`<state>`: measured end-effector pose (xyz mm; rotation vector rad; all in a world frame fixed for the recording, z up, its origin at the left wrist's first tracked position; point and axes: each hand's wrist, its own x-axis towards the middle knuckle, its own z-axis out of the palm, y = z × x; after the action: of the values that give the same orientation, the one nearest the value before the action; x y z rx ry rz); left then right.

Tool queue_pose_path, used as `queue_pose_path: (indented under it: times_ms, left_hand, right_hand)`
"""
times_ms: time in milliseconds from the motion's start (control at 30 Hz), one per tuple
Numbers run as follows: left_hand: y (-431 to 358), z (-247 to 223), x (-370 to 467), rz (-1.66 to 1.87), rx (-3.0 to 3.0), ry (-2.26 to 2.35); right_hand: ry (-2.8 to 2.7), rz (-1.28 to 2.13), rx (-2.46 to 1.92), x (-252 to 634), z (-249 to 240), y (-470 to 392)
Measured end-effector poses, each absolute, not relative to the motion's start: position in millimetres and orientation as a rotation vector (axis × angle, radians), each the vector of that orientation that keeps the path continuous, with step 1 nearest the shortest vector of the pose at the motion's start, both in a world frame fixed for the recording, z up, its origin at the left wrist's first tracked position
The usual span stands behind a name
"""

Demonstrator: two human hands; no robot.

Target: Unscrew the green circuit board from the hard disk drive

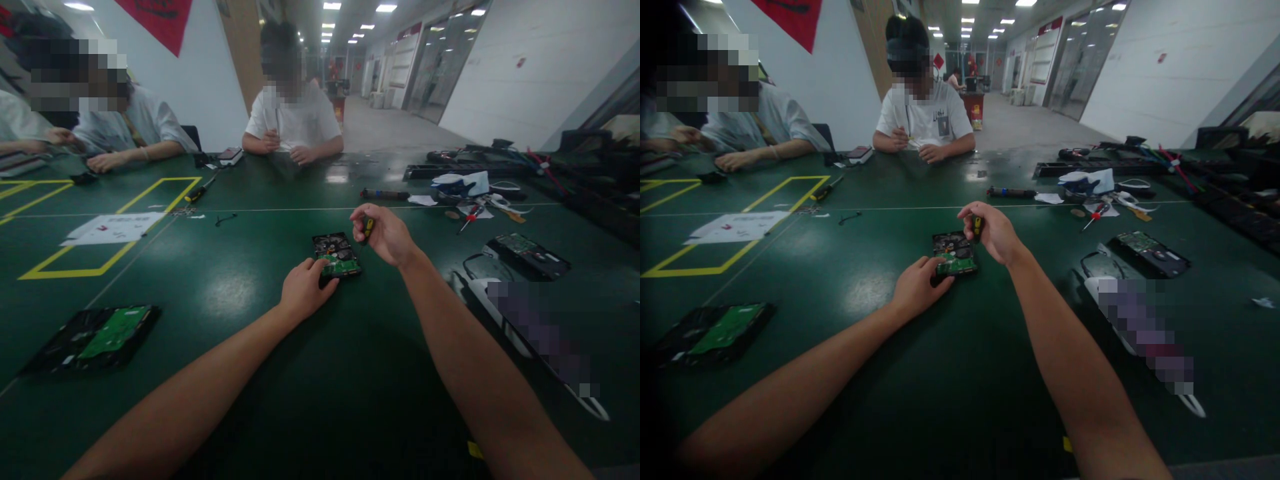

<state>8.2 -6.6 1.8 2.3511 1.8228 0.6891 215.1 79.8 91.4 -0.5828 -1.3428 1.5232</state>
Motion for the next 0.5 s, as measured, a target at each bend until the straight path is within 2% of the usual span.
queue_pose_path:
  times_ms: [500]
  left_hand:
    - [-8.1, 3.8, 8.9, 0.688, 2.348, 1.826]
  right_hand:
    - [-1.38, 1.442, -0.631, 217.1, 95.3, 78.3]
